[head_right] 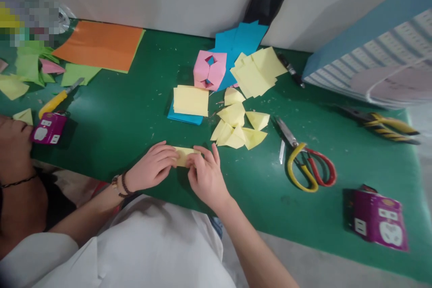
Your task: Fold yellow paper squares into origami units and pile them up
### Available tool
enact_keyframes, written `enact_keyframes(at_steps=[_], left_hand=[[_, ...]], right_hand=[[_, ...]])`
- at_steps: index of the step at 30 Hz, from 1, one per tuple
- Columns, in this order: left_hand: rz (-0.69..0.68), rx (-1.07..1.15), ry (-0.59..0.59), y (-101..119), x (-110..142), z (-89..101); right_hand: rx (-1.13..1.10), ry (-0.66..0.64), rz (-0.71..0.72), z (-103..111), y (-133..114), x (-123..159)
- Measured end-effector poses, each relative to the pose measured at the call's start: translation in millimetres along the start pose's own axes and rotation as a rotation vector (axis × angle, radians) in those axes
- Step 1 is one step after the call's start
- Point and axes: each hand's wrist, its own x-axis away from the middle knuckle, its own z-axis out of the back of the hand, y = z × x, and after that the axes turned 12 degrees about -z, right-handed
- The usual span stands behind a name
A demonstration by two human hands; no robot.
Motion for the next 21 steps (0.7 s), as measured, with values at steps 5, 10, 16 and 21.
enact_keyframes(at_steps=[5, 10, 16, 21], left_hand=[[0.001, 0.014, -0.002, -5.0, -5.8, 3.6], [0.027, 0.043, 0.010, -5.3, -4.4, 2.9], [0.029, 0.059, -0.003, -6.7, -3.1, 2.7], [-0.025, 0.060, -0.014, -8.5, -0.1, 4.1]], right_hand=[[0.116, 0.055, 0.007, -1.4, 1.6, -1.7], [0.149, 0.082, -0.023, 4.4, 6.7, 7.3], [0.169, 0.131, -0.044, 10.6, 14.1, 13.1], [0.155, 0.186, -0.088, 13.8, 16.1, 12.0]])
